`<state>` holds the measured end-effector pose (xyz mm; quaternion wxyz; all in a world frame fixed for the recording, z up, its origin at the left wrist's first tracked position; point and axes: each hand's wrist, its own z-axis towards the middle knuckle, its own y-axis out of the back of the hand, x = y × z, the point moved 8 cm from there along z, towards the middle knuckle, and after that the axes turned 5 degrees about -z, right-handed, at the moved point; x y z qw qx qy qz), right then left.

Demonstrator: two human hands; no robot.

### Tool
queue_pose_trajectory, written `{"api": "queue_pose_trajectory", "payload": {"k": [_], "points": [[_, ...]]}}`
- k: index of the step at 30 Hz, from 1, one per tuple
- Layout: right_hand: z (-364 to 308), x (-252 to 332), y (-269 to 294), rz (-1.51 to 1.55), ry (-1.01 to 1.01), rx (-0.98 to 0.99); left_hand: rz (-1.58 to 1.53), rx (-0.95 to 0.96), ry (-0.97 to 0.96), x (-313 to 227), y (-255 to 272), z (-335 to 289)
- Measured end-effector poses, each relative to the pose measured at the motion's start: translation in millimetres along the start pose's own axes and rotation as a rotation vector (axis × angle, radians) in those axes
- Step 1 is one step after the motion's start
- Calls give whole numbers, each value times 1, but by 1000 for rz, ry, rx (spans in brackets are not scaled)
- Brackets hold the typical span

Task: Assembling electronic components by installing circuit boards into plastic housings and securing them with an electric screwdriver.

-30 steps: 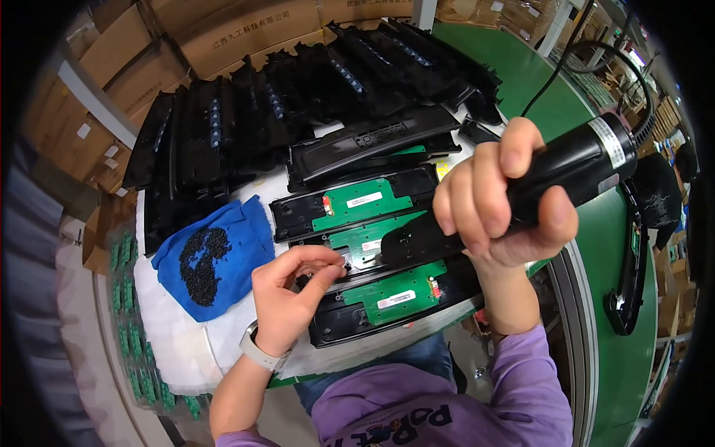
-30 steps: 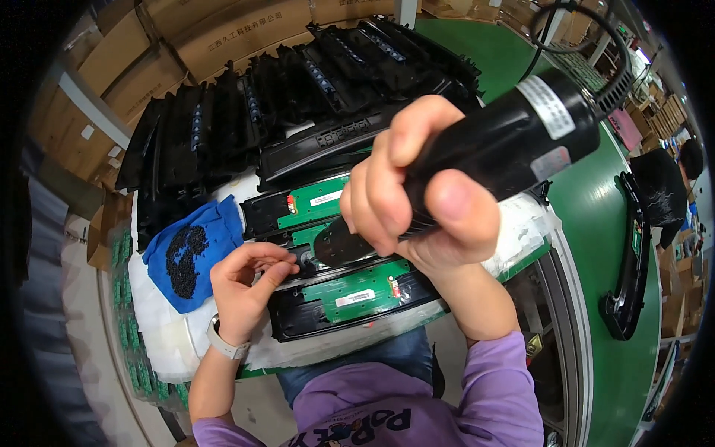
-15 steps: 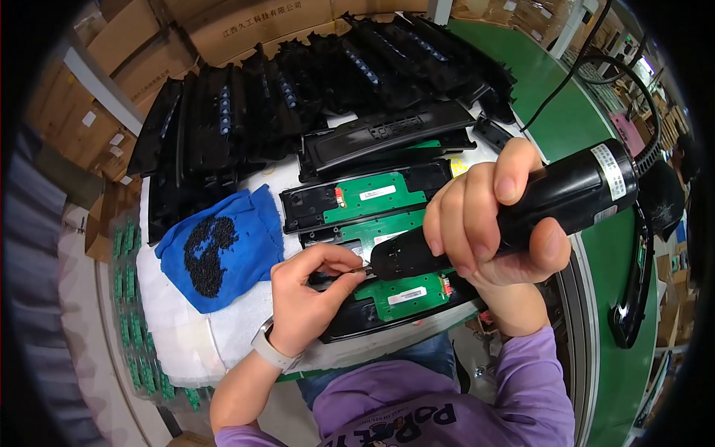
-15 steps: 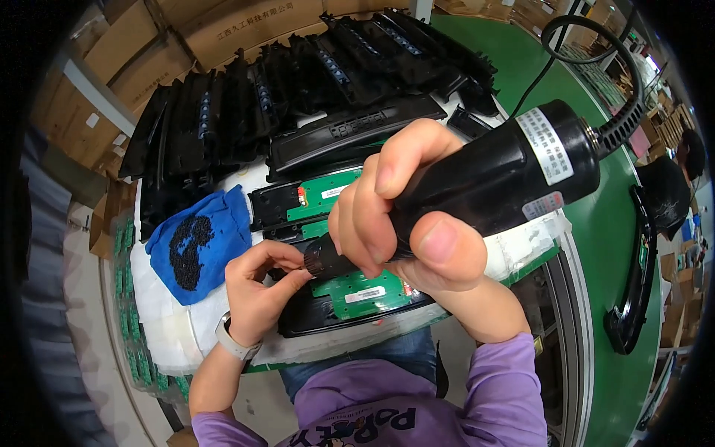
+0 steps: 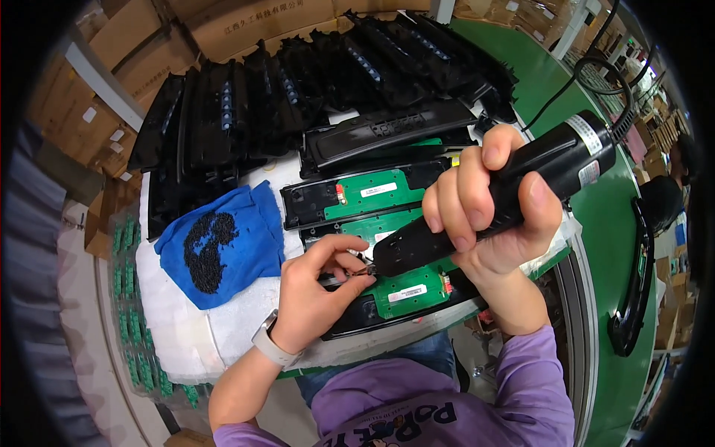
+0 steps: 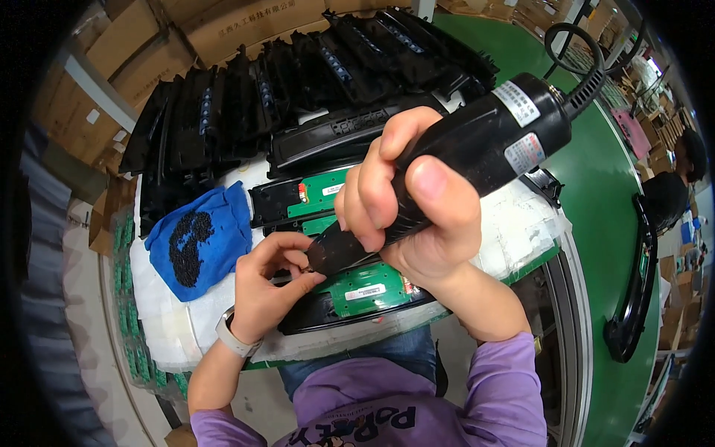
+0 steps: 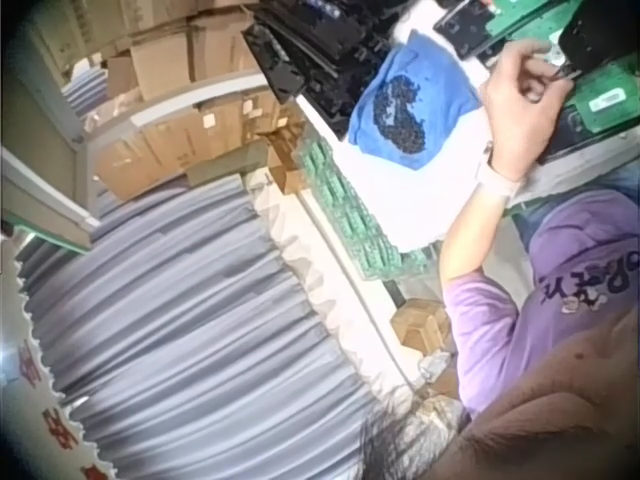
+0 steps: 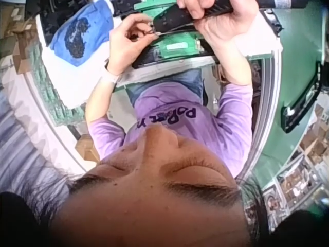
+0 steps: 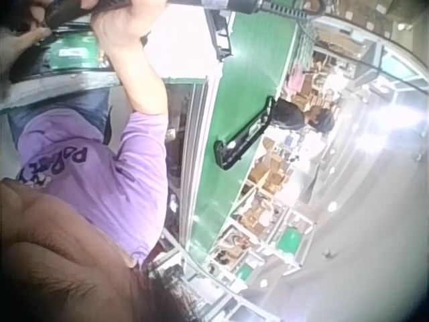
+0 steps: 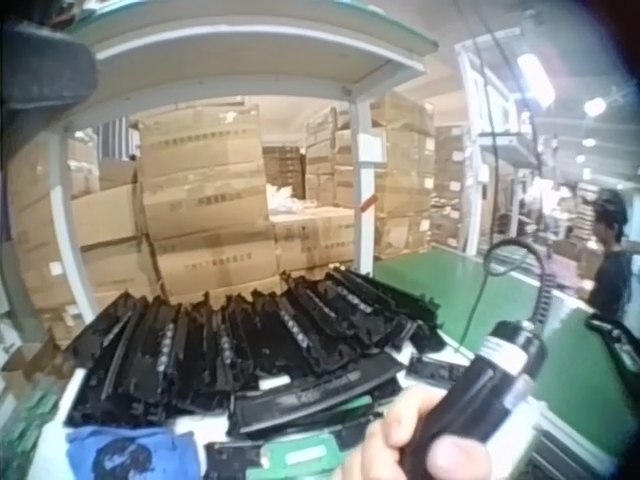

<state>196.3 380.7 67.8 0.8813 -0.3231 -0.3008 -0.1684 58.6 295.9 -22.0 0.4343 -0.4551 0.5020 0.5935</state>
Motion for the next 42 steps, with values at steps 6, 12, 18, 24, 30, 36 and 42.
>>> {"api": "queue_pose_trajectory", "payload": {"k": [6,12,18,24,30,36,42], "points": [[3,-4,-6,-87,-216,86,272,-14,-214,-11,-1,-3],[-6,-23,-13,-245,-372,28,289,43,-350,-15,-6,-4],[-9,-30,-17,-337,-355,46,307,28,-430,-14,-12,-7],[-2,-31,-35,-526,-134,196,341,-27,-461,-18,-13,-9],[1,-35,-37,-544,-279,214,407,-46,-473,-20,-13,-9],[-6,-16,-45,-728,-13,274,415,-56,-491,-25,-11,-11],[4,-4,-16,7,-180,218,182,-27,-131,-4,5,-4]]}}
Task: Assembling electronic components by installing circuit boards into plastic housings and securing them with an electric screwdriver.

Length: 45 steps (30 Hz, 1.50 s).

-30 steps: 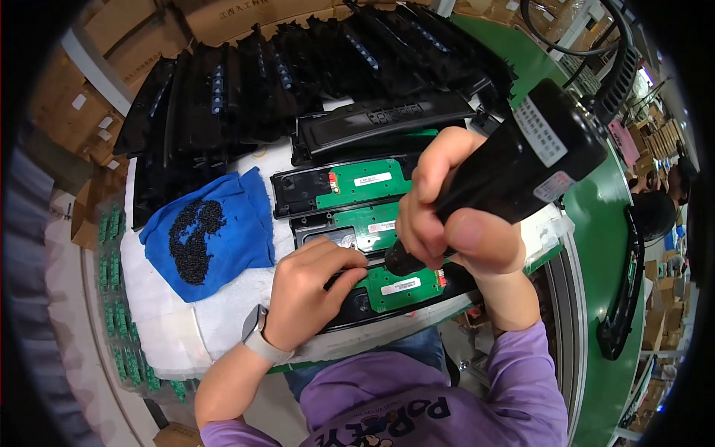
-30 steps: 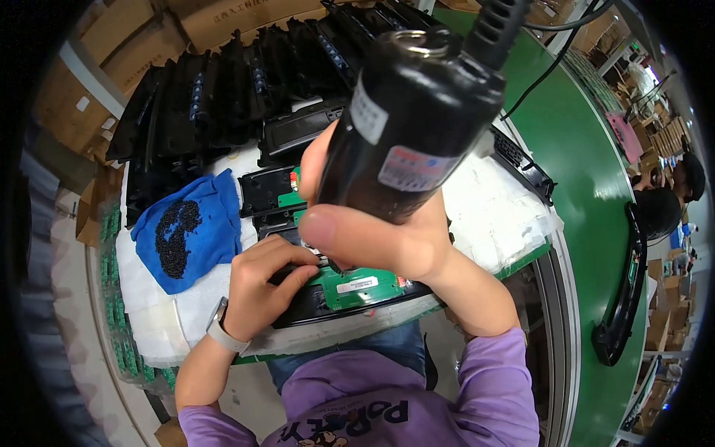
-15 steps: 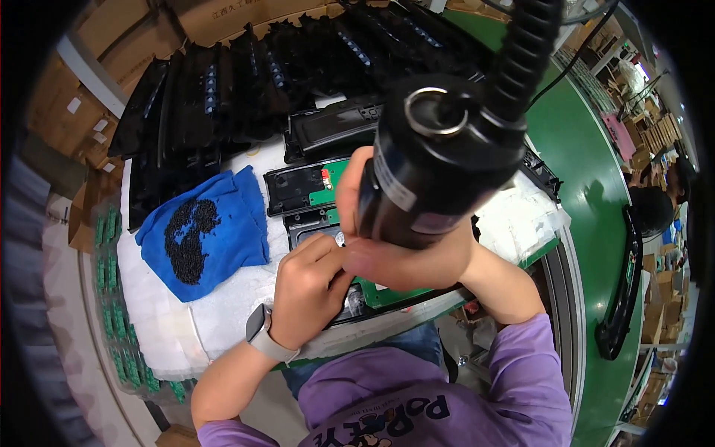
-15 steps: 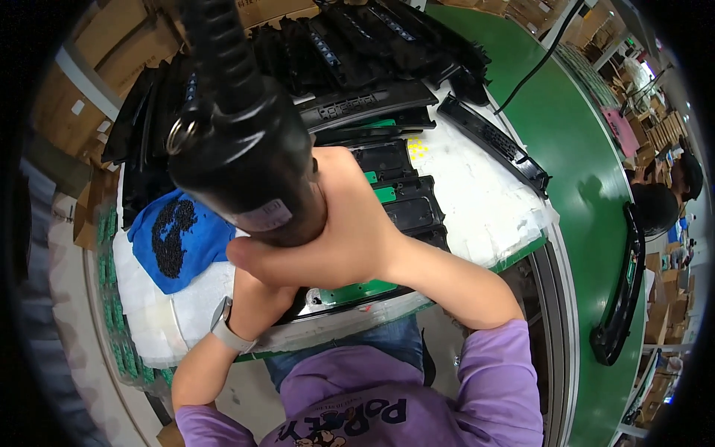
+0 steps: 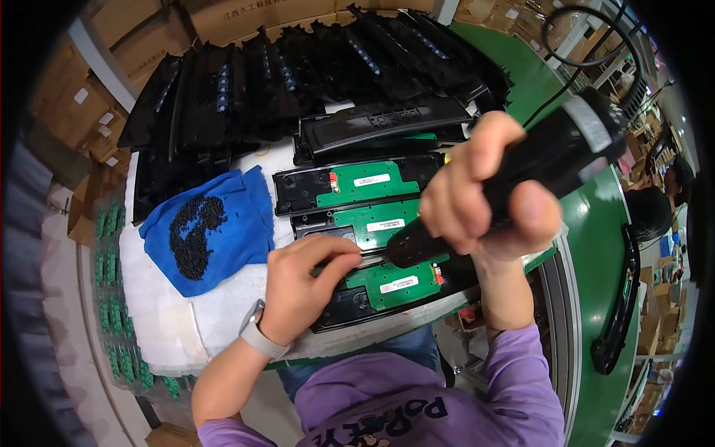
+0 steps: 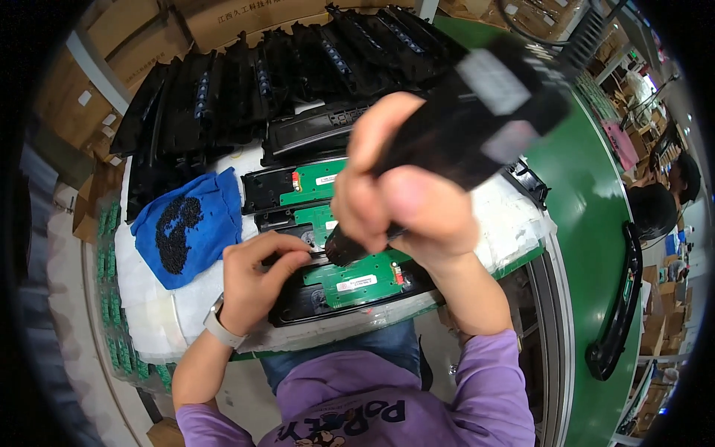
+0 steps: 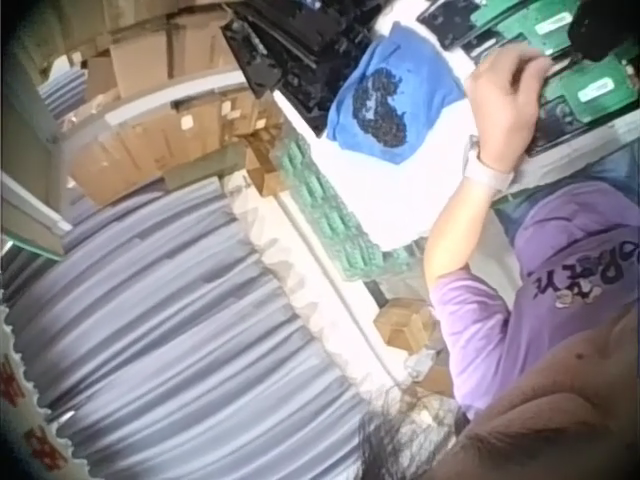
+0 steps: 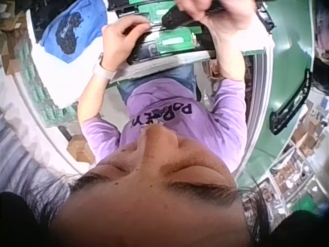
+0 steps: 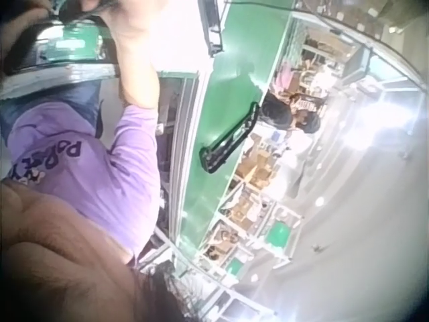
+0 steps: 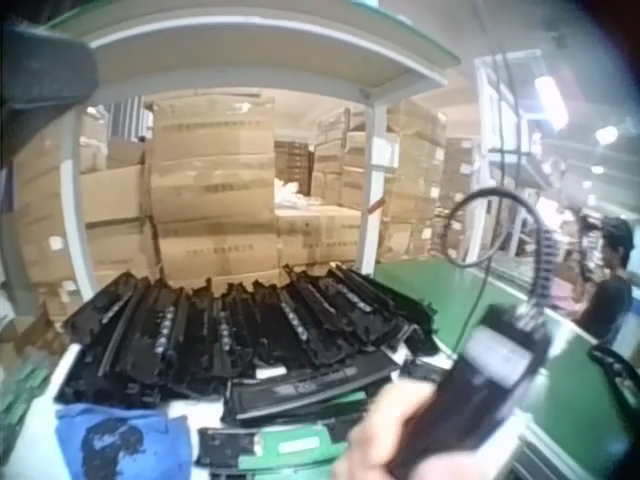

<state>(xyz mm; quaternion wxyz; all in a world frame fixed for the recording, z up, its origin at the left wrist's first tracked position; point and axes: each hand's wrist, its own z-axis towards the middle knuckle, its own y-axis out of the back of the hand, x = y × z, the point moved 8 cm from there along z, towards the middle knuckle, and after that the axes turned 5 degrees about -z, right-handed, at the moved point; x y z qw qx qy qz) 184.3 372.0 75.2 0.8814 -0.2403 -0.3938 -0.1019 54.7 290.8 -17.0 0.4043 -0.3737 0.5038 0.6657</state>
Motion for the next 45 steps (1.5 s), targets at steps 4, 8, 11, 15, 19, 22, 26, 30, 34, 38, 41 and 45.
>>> {"api": "queue_pose_trajectory", "payload": {"k": [4,8,11,15,19,22,26,30,34,38,41,45], "points": [[0,16,5,33,146,-7,-429,51,212,12,-2,-1],[-3,14,13,86,172,-47,-546,71,260,14,-7,-3],[-4,14,15,92,191,-71,-626,64,250,17,-6,-1],[-5,12,15,117,210,-36,-632,67,261,17,-7,-2],[-6,9,12,115,223,-40,-658,72,255,17,-6,-2],[-5,7,9,117,215,-23,-661,78,257,17,-7,-3],[-5,5,9,98,176,-57,-587,90,258,14,-8,-4],[-7,0,20,153,119,-287,-328,142,137,4,-7,-3],[-7,-2,21,153,110,-298,-536,103,258,18,-9,-5],[-4,-12,15,183,-89,-235,-220,81,-60,-9,5,8],[-8,-14,0,-48,-199,-118,463,-173,-308,-39,52,9],[-15,-15,-6,-115,-269,-189,1037,-370,-60,-7,125,5]]}}
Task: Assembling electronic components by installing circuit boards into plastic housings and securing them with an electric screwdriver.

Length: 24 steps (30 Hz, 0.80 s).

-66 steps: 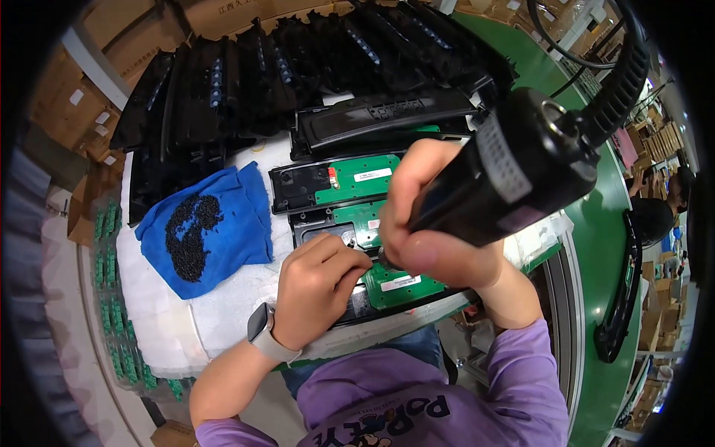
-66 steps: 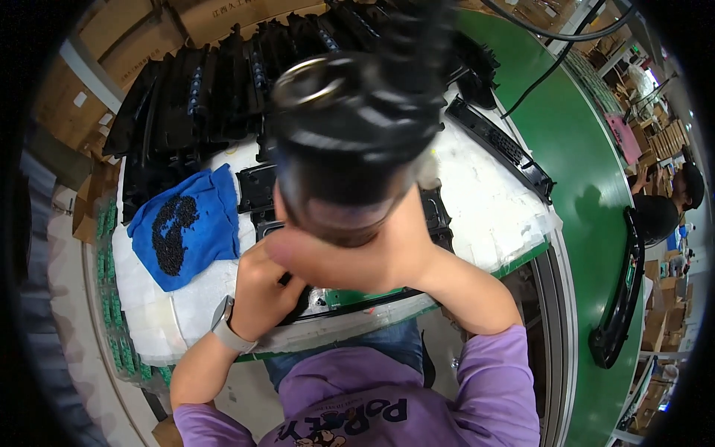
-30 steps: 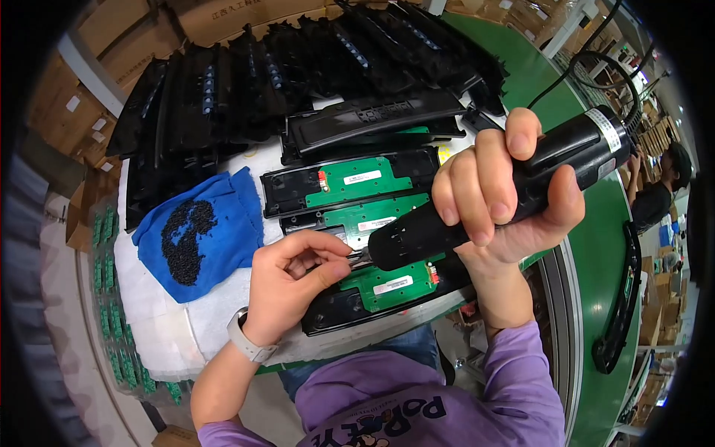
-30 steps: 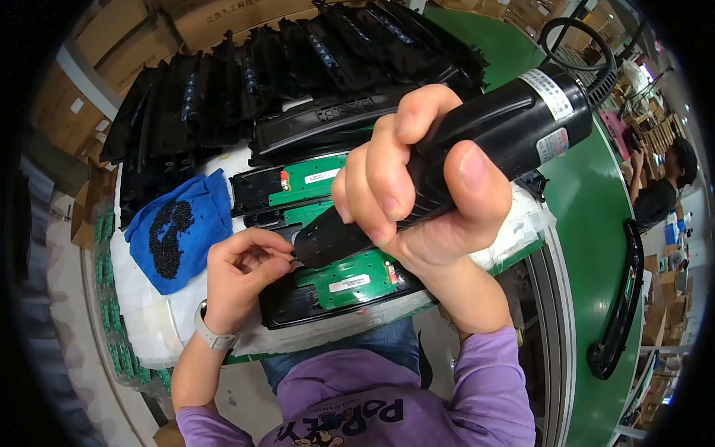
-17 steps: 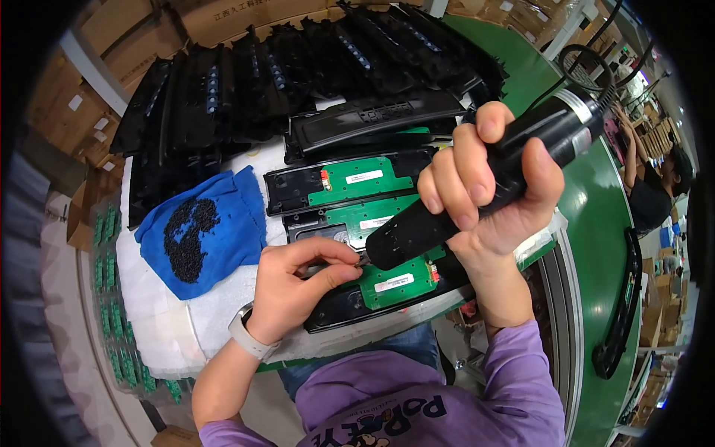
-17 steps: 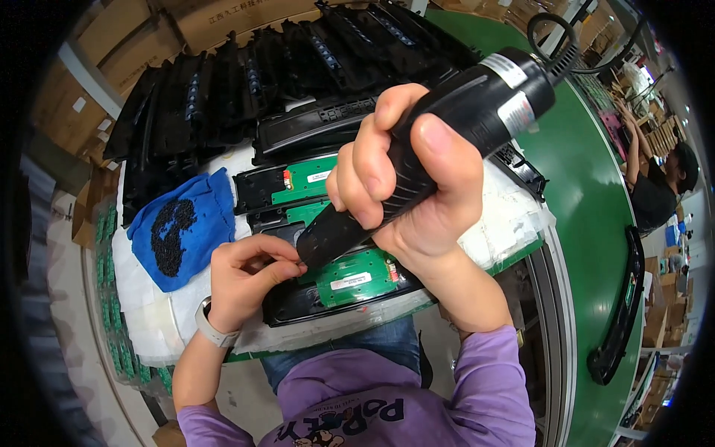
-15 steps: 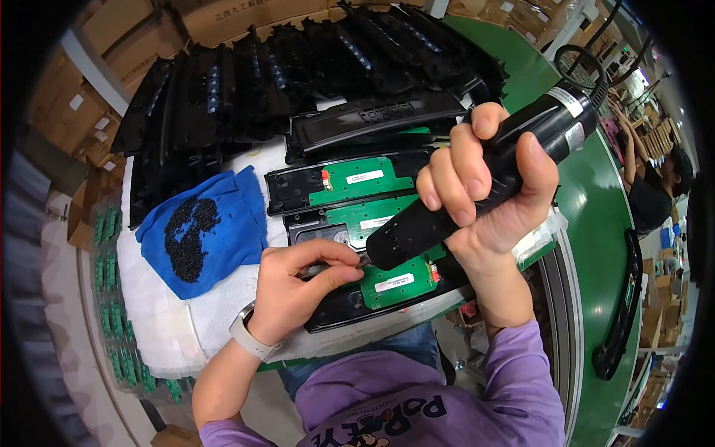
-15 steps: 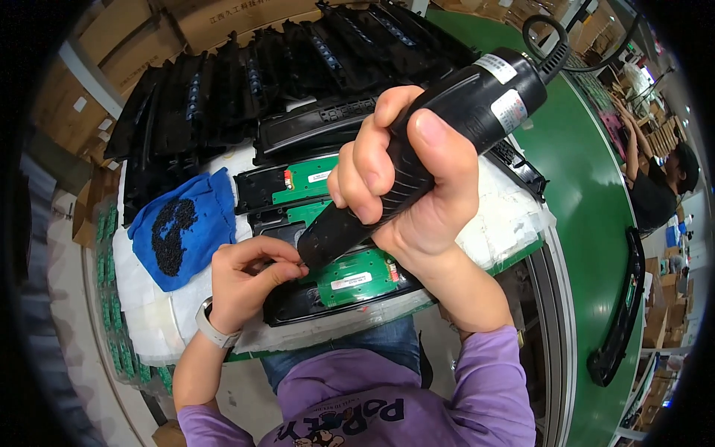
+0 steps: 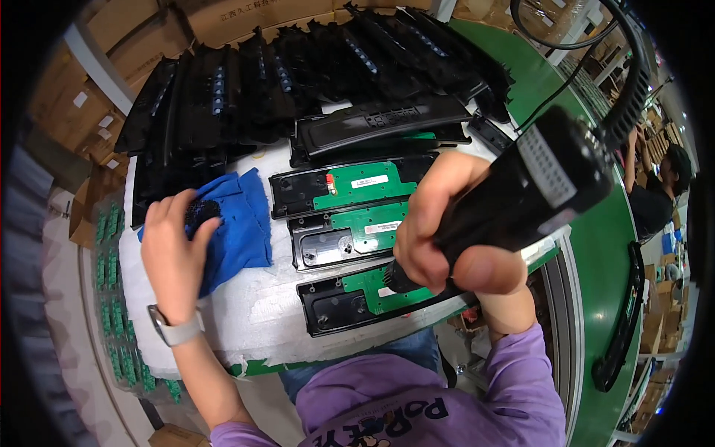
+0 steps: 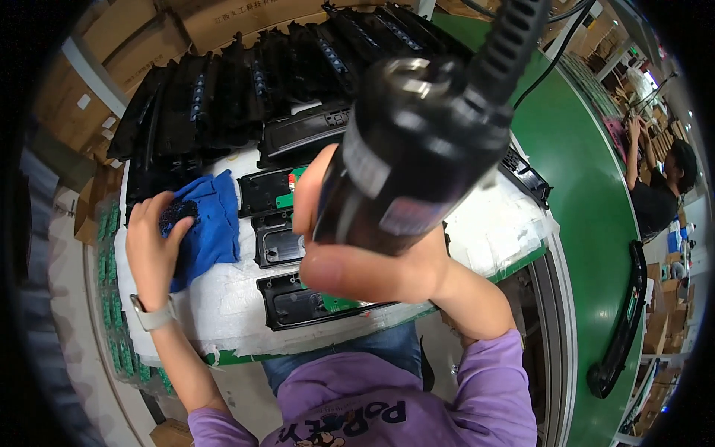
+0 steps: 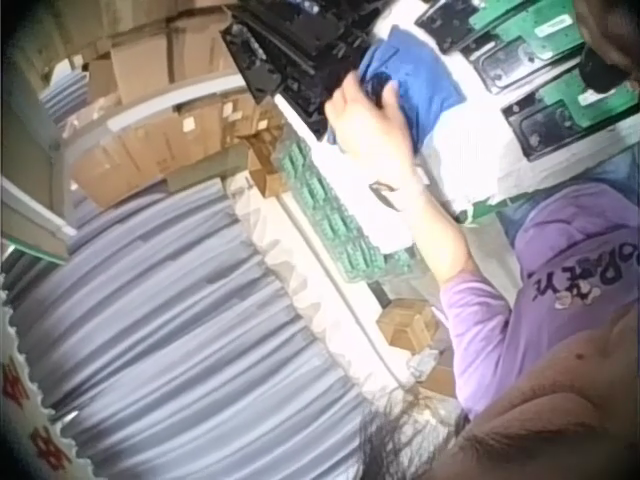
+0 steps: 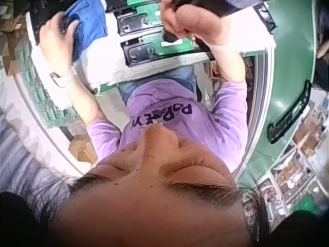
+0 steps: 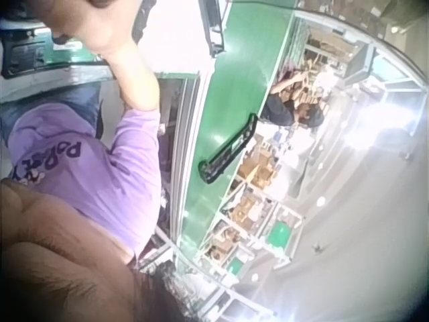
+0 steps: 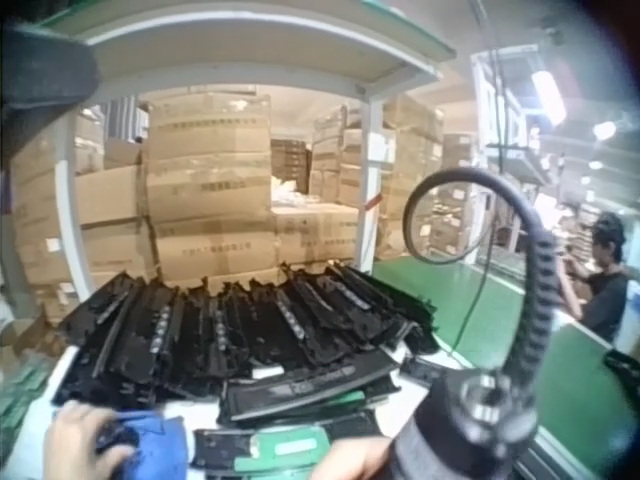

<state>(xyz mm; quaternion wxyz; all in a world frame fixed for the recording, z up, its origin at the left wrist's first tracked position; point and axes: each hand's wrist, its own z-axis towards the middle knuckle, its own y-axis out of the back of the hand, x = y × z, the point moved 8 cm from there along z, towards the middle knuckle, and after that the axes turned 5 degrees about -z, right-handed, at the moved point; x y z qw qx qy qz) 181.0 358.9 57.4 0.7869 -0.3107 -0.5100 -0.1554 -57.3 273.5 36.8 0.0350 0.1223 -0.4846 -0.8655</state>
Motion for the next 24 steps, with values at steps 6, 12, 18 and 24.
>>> {"api": "queue_pose_trajectory", "payload": {"k": [6,12,18,24], "points": [[-2,-9,-5,-33,-44,-30,58,231,158,58,-23,-12],[-3,-13,-19,-123,-8,61,117,158,131,49,-28,-8],[-3,-23,-22,-116,-30,73,119,124,131,39,-29,-15],[-2,-12,-30,-337,135,256,86,137,116,39,-32,-13]]}}
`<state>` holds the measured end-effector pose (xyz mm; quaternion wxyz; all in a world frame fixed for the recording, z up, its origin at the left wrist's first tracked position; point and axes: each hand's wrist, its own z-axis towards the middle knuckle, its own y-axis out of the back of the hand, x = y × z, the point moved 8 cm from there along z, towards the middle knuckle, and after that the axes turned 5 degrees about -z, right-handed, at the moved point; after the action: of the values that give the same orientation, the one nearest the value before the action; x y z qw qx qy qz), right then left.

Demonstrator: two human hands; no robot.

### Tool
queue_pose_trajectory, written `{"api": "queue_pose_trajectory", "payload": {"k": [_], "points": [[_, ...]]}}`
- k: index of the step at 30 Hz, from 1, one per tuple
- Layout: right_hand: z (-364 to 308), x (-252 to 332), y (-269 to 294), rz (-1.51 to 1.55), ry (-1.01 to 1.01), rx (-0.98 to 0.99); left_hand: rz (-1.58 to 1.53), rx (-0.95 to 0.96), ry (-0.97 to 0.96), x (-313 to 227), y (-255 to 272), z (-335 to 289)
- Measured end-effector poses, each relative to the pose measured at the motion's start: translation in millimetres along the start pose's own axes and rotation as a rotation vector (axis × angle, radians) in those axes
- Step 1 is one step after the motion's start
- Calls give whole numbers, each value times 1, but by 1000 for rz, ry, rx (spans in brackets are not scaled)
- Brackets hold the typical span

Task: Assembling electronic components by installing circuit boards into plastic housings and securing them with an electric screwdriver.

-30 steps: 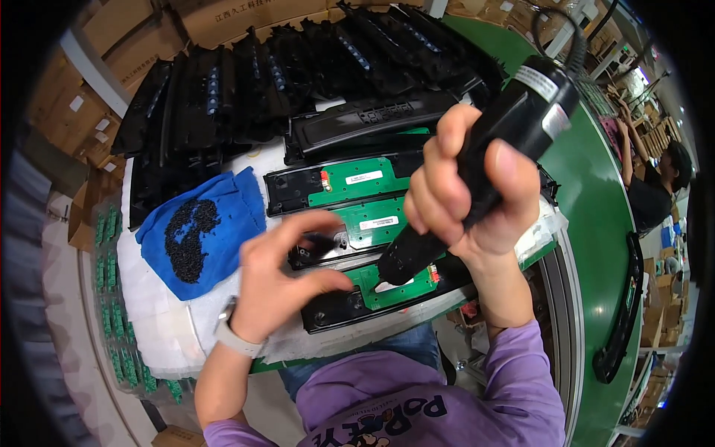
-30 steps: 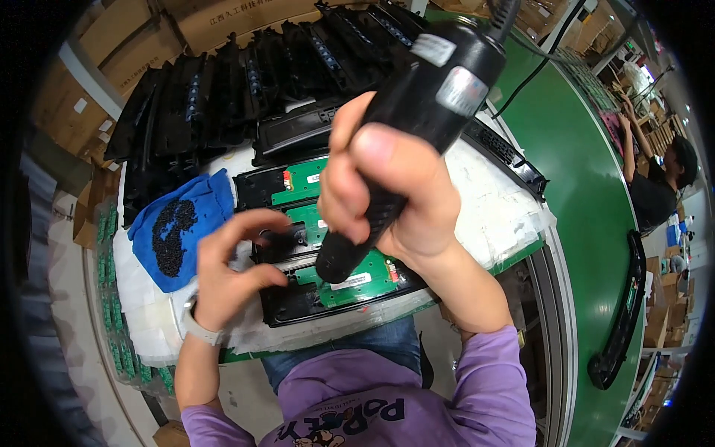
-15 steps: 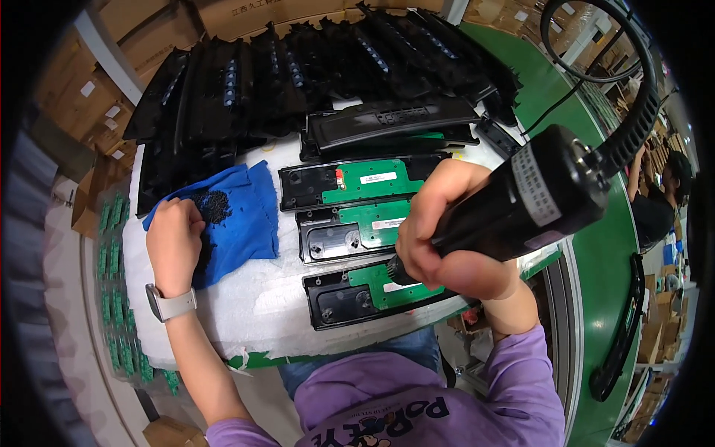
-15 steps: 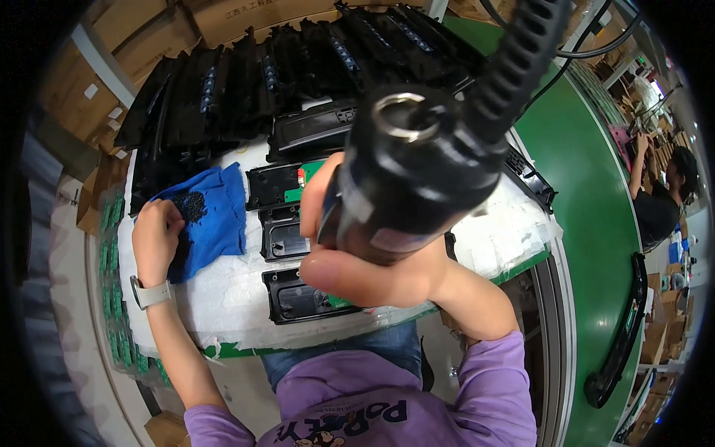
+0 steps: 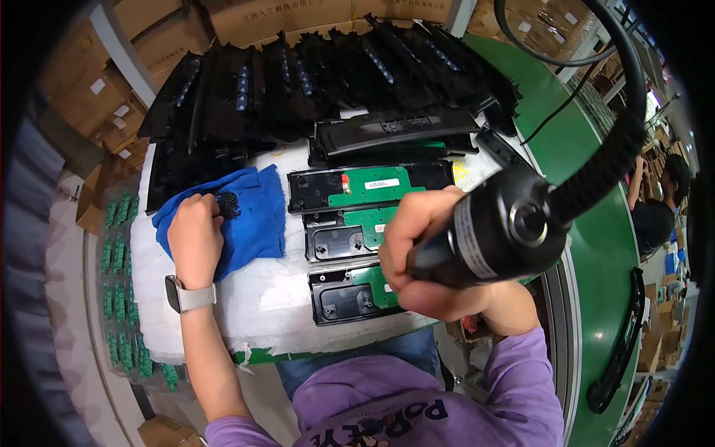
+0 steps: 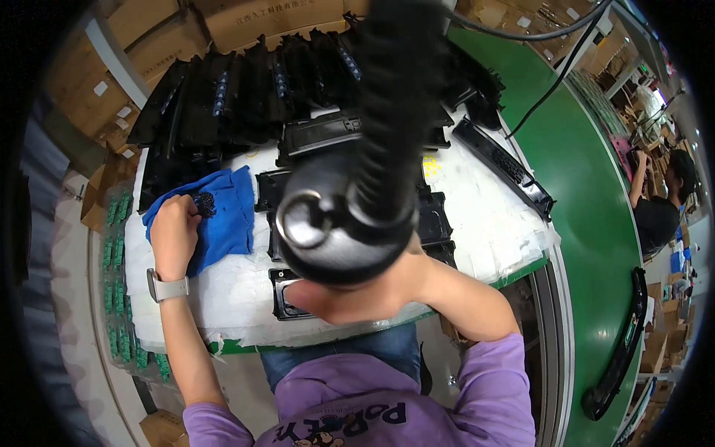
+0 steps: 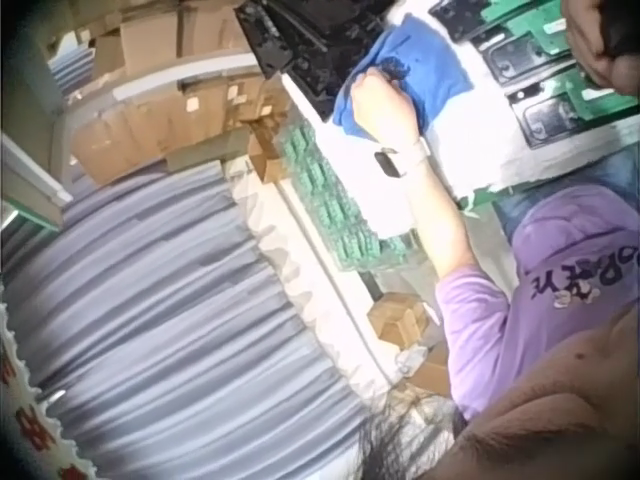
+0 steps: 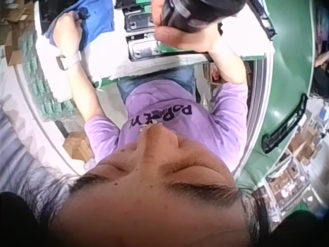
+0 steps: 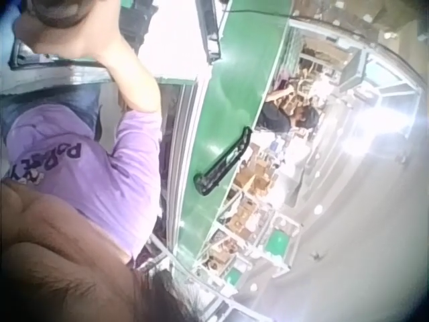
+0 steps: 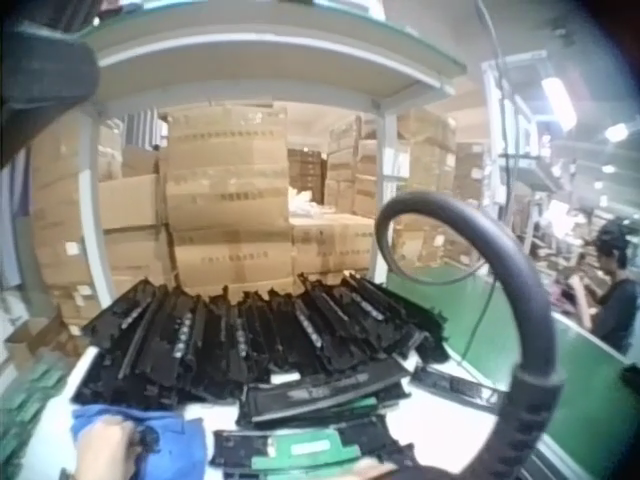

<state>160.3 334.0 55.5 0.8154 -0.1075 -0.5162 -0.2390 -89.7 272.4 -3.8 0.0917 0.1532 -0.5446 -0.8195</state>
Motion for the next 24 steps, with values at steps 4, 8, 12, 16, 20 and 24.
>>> {"api": "queue_pose_trajectory", "payload": {"k": [4,8,12,16,20,24], "points": [[3,19,5,100,75,51,-42,-87,28,-5,12,2],[-1,27,24,363,147,-42,-165,-135,33,-9,21,1],[-1,32,36,418,226,-89,-203,-182,3,-10,22,2],[-1,40,43,320,285,-152,-580,-121,62,-15,17,3],[-3,40,50,432,336,-227,-1710,245,399,-44,-29,-7],[2,45,50,410,364,-271,-2138,585,443,-90,-45,-25]]}}
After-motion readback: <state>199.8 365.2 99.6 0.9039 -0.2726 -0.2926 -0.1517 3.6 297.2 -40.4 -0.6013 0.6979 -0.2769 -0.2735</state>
